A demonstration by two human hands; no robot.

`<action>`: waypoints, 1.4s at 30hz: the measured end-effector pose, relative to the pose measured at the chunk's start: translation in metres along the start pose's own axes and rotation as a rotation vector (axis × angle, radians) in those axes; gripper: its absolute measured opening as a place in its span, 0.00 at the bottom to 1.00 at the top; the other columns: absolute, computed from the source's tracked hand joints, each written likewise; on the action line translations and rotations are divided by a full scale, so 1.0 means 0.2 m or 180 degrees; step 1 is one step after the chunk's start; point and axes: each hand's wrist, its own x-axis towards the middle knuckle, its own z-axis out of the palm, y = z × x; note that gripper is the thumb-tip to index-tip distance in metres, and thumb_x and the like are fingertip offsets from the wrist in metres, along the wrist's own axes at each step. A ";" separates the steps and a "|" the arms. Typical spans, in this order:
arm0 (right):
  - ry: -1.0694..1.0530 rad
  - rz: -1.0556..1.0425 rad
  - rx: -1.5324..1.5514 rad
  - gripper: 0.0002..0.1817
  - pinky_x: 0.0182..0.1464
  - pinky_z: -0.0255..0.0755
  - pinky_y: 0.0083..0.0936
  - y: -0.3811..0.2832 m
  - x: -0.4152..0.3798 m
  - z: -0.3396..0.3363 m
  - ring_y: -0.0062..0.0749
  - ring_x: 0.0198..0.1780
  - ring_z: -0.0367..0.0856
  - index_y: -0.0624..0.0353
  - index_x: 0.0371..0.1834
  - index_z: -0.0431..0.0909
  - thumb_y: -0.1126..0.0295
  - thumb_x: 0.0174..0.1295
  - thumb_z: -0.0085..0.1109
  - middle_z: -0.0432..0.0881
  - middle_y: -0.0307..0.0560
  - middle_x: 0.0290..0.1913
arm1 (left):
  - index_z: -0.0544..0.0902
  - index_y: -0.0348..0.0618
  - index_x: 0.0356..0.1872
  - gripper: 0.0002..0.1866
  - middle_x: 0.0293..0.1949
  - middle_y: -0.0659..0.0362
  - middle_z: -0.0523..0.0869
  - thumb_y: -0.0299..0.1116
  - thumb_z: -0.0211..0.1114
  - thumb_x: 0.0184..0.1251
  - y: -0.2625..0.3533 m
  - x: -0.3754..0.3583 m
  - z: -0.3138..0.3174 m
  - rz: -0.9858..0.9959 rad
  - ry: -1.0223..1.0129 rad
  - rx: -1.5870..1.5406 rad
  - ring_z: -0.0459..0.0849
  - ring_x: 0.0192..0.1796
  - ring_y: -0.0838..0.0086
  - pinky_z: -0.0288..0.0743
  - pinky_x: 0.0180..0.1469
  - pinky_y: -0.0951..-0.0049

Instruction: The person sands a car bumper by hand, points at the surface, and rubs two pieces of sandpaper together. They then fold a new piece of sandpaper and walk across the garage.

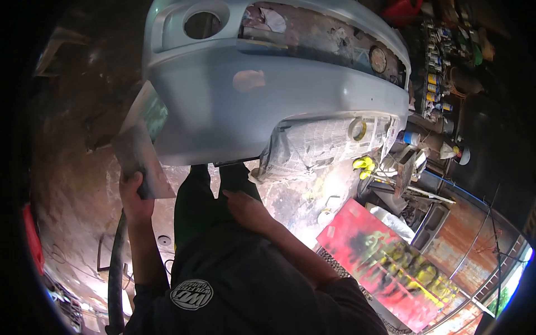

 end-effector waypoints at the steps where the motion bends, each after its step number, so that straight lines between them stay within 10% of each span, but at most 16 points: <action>1: -0.0015 0.0259 0.0581 0.27 0.60 0.73 0.39 -0.03 0.01 -0.01 0.46 0.59 0.79 0.60 0.72 0.65 0.59 0.73 0.50 0.78 0.56 0.58 | 0.72 0.31 0.62 0.28 0.53 0.52 0.82 0.23 0.66 0.59 -0.02 -0.01 -0.01 -0.0078 -0.0034 0.0066 0.83 0.55 0.67 0.76 0.60 0.66; 8: 0.0594 -0.0432 0.4930 0.48 0.73 0.58 0.44 -0.26 0.11 -0.24 0.46 0.74 0.63 0.58 0.78 0.54 0.32 0.66 0.49 0.63 0.51 0.74 | 0.74 0.31 0.61 0.27 0.50 0.55 0.84 0.21 0.67 0.58 -0.13 -0.15 0.15 -0.1348 -0.0838 0.0419 0.84 0.51 0.70 0.78 0.57 0.67; 16: 0.1208 0.0213 0.5537 0.31 0.71 0.63 0.45 -0.24 -0.09 -0.46 0.44 0.68 0.72 0.62 0.71 0.64 0.56 0.70 0.53 0.73 0.53 0.67 | 0.78 0.35 0.58 0.21 0.50 0.60 0.85 0.24 0.68 0.64 -0.30 -0.23 0.51 -0.2249 -0.1875 0.1110 0.82 0.50 0.78 0.75 0.56 0.74; 19: 0.2498 0.0177 0.5533 0.26 0.70 0.65 0.41 -0.19 -0.16 -0.52 0.41 0.65 0.75 0.62 0.67 0.68 0.63 0.68 0.55 0.76 0.52 0.62 | 0.79 0.35 0.57 0.18 0.48 0.61 0.85 0.25 0.66 0.66 -0.30 -0.23 0.63 -0.2072 -0.1377 0.1354 0.82 0.50 0.79 0.75 0.56 0.74; 23: 0.2914 0.0158 0.2235 0.23 0.68 0.65 0.36 -0.28 -0.36 -0.65 0.41 0.65 0.73 0.68 0.66 0.68 0.80 0.67 0.49 0.78 0.51 0.60 | 0.74 0.39 0.60 0.18 0.50 0.59 0.84 0.33 0.61 0.72 -0.36 -0.13 0.80 -0.1235 -0.0707 0.0211 0.85 0.52 0.70 0.79 0.55 0.68; 25: 0.2761 -0.0940 0.0414 0.26 0.69 0.64 0.36 -0.33 -0.39 -0.63 0.47 0.67 0.72 0.67 0.69 0.65 0.84 0.65 0.48 0.76 0.55 0.61 | 0.74 0.38 0.60 0.18 0.51 0.58 0.83 0.32 0.60 0.72 -0.33 -0.15 0.93 -0.1351 -0.0701 0.0076 0.85 0.52 0.69 0.81 0.54 0.67; 29: 0.2436 -0.1186 -0.0158 0.40 0.66 0.70 0.45 -0.38 -0.40 -0.55 0.59 0.68 0.70 0.49 0.67 0.73 0.93 0.48 0.56 0.69 0.59 0.64 | 0.72 0.39 0.61 0.20 0.52 0.54 0.83 0.31 0.61 0.70 -0.38 -0.19 1.00 -0.1170 -0.0825 0.0205 0.85 0.55 0.64 0.85 0.52 0.59; 42: 0.2437 -0.0415 -0.1943 0.28 0.69 0.61 0.59 -0.37 -0.49 -0.75 0.48 0.66 0.72 0.37 0.57 0.82 0.78 0.52 0.63 0.75 0.44 0.60 | 0.74 0.29 0.56 0.17 0.47 0.50 0.84 0.30 0.62 0.73 -0.28 -0.27 1.09 0.0705 -0.1066 0.2240 0.82 0.49 0.70 0.75 0.53 0.70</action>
